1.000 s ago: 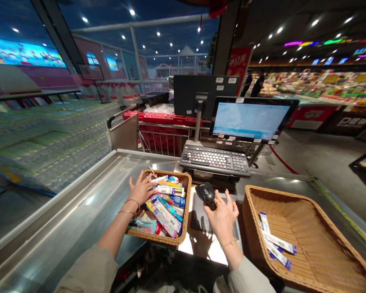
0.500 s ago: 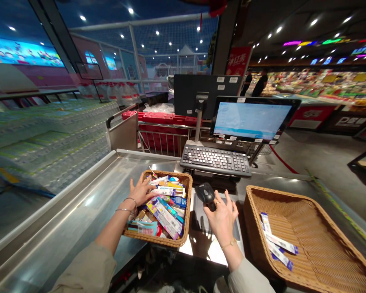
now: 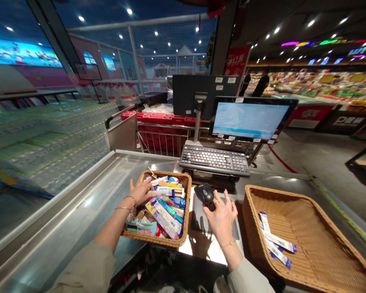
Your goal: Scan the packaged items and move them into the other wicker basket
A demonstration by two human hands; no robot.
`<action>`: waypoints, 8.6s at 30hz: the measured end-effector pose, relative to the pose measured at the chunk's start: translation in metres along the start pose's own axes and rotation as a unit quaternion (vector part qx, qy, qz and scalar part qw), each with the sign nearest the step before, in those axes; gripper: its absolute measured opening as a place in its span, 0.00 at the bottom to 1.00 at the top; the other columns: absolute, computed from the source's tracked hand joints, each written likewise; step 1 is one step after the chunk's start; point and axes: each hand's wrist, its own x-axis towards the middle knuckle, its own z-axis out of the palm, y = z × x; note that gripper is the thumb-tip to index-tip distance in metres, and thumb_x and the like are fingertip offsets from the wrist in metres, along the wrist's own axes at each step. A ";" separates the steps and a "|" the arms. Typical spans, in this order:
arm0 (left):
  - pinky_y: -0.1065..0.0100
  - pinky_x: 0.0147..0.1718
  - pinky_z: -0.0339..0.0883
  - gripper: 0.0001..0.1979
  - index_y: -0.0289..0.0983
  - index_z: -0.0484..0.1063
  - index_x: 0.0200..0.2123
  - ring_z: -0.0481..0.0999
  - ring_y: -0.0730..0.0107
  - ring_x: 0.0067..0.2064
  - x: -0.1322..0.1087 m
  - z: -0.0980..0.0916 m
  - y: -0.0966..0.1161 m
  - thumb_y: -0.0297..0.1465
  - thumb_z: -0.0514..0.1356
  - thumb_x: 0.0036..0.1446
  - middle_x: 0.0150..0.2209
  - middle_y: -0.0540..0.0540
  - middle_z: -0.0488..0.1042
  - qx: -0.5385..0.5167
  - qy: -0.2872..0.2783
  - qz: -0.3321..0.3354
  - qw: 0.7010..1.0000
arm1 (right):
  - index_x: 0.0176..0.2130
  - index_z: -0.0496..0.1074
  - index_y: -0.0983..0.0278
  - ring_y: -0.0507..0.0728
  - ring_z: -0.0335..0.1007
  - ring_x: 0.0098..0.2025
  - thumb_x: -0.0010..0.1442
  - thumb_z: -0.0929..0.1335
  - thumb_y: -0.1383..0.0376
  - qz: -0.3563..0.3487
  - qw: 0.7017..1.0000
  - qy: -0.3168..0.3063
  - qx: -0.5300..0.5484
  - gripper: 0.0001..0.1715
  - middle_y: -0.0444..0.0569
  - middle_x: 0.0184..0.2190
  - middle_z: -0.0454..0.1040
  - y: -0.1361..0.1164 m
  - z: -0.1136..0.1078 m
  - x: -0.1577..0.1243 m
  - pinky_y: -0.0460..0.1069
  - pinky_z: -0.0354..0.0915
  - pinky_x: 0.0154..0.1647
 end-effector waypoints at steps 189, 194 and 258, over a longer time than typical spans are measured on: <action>0.25 0.58 0.23 0.02 0.45 0.76 0.33 0.49 0.45 0.69 0.073 0.031 0.389 0.34 0.62 0.57 0.62 0.48 0.66 -0.035 0.214 0.472 0.854 | 0.43 0.76 0.63 0.65 0.49 0.65 0.56 0.64 0.57 0.244 0.941 0.190 -0.136 0.20 0.51 0.54 0.72 0.156 -0.130 -0.040 0.64 0.42 0.62; 0.26 0.59 0.22 0.08 0.48 0.75 0.41 0.45 0.46 0.69 0.069 0.039 0.408 0.34 0.62 0.57 0.62 0.49 0.65 -0.045 0.204 0.500 0.841 | 0.43 0.76 0.64 0.64 0.49 0.66 0.55 0.65 0.58 0.257 0.935 0.201 -0.141 0.20 0.52 0.54 0.72 0.166 -0.134 -0.045 0.64 0.41 0.63; 0.28 0.58 0.18 0.17 0.49 0.71 0.52 0.49 0.46 0.69 -0.017 0.012 0.043 0.40 0.58 0.59 0.63 0.45 0.63 0.043 0.216 0.021 0.975 | 0.36 0.76 0.61 0.66 0.49 0.66 0.54 0.65 0.59 -0.006 0.999 0.041 0.007 0.14 0.49 0.53 0.74 0.021 -0.017 -0.006 0.64 0.43 0.61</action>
